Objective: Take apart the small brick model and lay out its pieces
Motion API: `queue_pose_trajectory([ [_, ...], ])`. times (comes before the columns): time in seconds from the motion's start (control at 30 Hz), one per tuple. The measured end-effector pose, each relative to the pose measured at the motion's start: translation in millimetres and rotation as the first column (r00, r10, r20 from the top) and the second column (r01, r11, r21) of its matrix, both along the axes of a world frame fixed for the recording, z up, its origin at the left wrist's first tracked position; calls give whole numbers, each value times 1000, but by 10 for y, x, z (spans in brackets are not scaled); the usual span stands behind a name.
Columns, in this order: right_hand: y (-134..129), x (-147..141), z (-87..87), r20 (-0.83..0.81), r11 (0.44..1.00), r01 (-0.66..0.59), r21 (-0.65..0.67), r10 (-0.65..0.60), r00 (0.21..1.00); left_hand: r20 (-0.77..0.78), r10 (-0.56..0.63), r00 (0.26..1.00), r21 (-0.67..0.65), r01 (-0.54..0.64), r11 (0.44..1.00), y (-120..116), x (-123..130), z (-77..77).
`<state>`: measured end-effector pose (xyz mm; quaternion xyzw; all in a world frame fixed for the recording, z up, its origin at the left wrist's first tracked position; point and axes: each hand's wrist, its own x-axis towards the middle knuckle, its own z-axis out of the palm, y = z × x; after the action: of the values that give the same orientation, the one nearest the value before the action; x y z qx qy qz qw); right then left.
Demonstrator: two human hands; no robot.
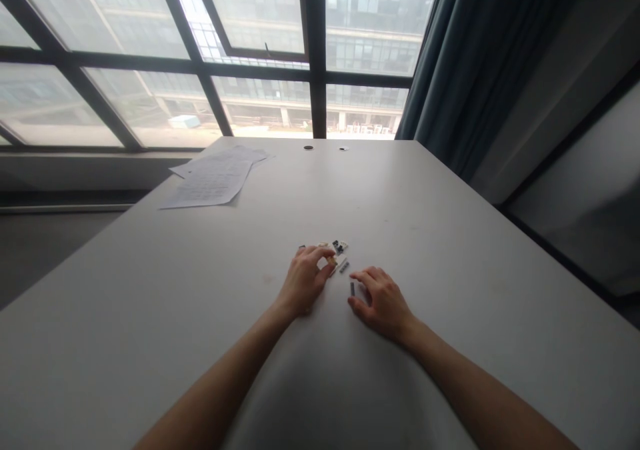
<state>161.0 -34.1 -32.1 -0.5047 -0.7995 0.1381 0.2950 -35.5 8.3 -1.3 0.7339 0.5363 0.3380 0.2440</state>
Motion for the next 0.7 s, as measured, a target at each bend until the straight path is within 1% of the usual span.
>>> queue_pose_trajectory([
  [0.03,5,6,1,-73,1000,12,18,-11,997,254,-3,967,-112,33,993,-45,17,21],
  [0.07,8,7,8,-155,999,28,40,-21,988,502,36,864,-230,93,969,-103,37,42],
  [0.1,6,4,21,-237,997,45,68,-28,971,688,111,717,-331,173,928,-169,60,61],
  [0.13,-1,-6,40,-308,993,62,98,-29,951,786,189,588,-399,250,882,-240,84,77],
  [0.17,-14,-22,64,-363,989,76,128,-25,932,834,250,491,-438,316,842,-310,108,89],
  [0.2,-33,-43,90,-401,984,86,154,-17,916,858,293,422,-458,368,809,-375,132,96],
  [0.23,-56,-67,117,-426,982,89,169,-8,905,869,320,378,-467,407,785,-431,155,99],
  [0.27,-80,-91,142,-443,980,88,176,-1,897,875,335,351,-469,436,768,-475,176,98],
  [0.33,-127,-135,179,-466,981,82,173,8,885,880,341,330,-466,468,751,-528,211,93],
  [0.47,-170,-174,205,-489,980,89,180,11,872,885,319,340,-455,480,750,-544,239,97],
  [0.63,-165,-179,202,-497,977,84,197,26,868,896,310,317,-437,511,740,-551,232,92],
  [0.7,-164,-176,190,-496,977,79,198,30,868,896,297,329,-434,512,742,-550,226,73],
])
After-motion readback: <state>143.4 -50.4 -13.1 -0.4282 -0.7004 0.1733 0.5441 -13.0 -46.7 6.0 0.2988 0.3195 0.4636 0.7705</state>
